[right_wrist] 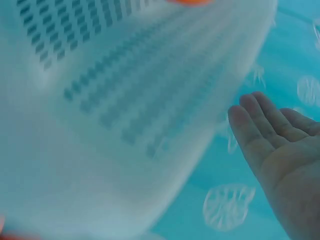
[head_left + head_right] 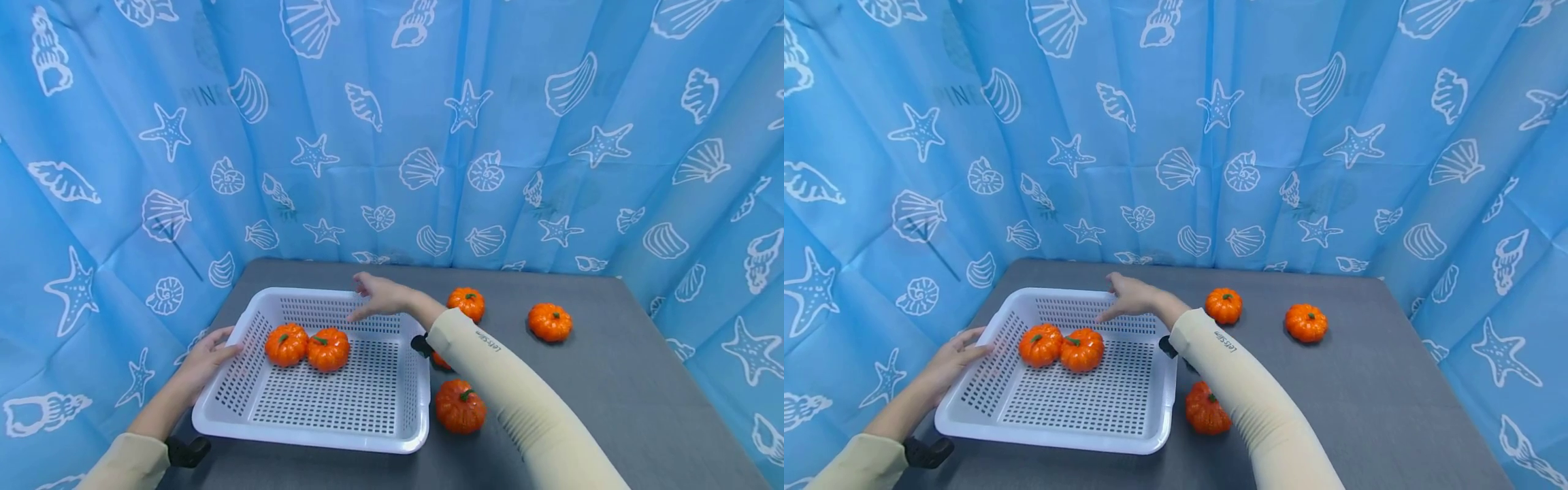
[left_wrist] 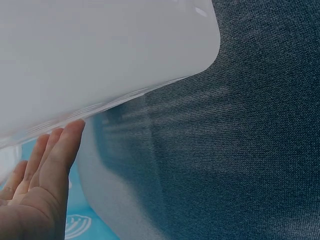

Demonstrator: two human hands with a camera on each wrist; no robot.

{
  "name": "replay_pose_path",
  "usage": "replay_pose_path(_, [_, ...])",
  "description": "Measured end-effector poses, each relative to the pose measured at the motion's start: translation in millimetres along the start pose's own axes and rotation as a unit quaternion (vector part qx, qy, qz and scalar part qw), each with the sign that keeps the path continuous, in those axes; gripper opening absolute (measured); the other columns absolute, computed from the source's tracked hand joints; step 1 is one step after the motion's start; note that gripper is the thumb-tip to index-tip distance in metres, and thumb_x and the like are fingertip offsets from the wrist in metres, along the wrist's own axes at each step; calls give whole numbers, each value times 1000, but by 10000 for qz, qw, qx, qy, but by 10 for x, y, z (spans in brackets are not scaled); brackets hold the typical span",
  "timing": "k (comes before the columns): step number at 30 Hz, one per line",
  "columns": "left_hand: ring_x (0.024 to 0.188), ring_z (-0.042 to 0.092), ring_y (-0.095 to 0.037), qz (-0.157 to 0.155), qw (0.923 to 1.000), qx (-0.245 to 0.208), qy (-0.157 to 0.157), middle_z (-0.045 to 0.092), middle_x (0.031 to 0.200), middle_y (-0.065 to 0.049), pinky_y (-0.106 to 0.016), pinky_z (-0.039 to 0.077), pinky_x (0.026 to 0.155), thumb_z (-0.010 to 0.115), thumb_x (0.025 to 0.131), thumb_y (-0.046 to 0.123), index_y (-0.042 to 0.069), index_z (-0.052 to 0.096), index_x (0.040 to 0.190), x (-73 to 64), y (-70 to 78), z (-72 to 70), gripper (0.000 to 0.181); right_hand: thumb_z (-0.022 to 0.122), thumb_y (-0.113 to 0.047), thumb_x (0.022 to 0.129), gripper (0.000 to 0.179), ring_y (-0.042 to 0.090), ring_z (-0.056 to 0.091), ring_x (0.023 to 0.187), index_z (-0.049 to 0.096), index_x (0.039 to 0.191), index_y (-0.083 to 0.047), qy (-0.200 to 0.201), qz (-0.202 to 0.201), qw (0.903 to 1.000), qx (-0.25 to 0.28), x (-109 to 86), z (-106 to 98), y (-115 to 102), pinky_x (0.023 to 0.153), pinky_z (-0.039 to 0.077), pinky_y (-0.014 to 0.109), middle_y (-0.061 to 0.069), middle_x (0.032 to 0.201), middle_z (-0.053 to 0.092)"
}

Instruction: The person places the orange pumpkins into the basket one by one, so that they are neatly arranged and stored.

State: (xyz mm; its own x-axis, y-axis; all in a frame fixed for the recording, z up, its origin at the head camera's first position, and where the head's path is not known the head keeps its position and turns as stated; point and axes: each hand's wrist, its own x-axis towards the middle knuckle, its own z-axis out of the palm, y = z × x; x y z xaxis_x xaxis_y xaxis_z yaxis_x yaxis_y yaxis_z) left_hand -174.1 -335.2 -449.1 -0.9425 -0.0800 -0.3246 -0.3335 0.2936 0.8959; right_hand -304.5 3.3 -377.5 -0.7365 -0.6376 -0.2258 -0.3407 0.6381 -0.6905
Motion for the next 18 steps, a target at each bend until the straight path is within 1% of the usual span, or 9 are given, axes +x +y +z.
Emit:
replay_pose_path(3, [95,68,-33,5,10000,7,-10,45,136,-31,-53,57,72,55,95,40,12,15,150,-11,9,-3,74,74,-35,81,90,28,41,134,22,149,-8,226,-36,9990,381,-83,-214,147,108,38,45,14,147,39])
replay_pose_path(8, [95,68,-33,-25,10000,-42,4,43,137,-31,-53,57,72,55,95,39,12,15,150,-12,6,1,73,72,-34,83,89,34,39,135,20,149,-5,671,257,9952,664,-269,-531,540,108,38,48,20,148,36])
replay_pose_path(13, [96,68,-33,-32,10000,-66,48,43,139,-29,-53,57,72,57,93,42,14,15,150,-5,-7,15,76,67,-34,87,86,39,34,136,18,148,1,1014,713,9905,597,-602,-850,1045,109,35,52,26,148,32])
replay_pose_path(18, [95,68,-33,-67,9999,-56,86,44,138,-28,-52,57,72,57,92,44,15,16,150,-3,-5,9,77,62,-42,90,91,44,27,138,11,149,4,1276,1215,9817,717,-1003,-1110,1561,110,30,55,31,149,25])
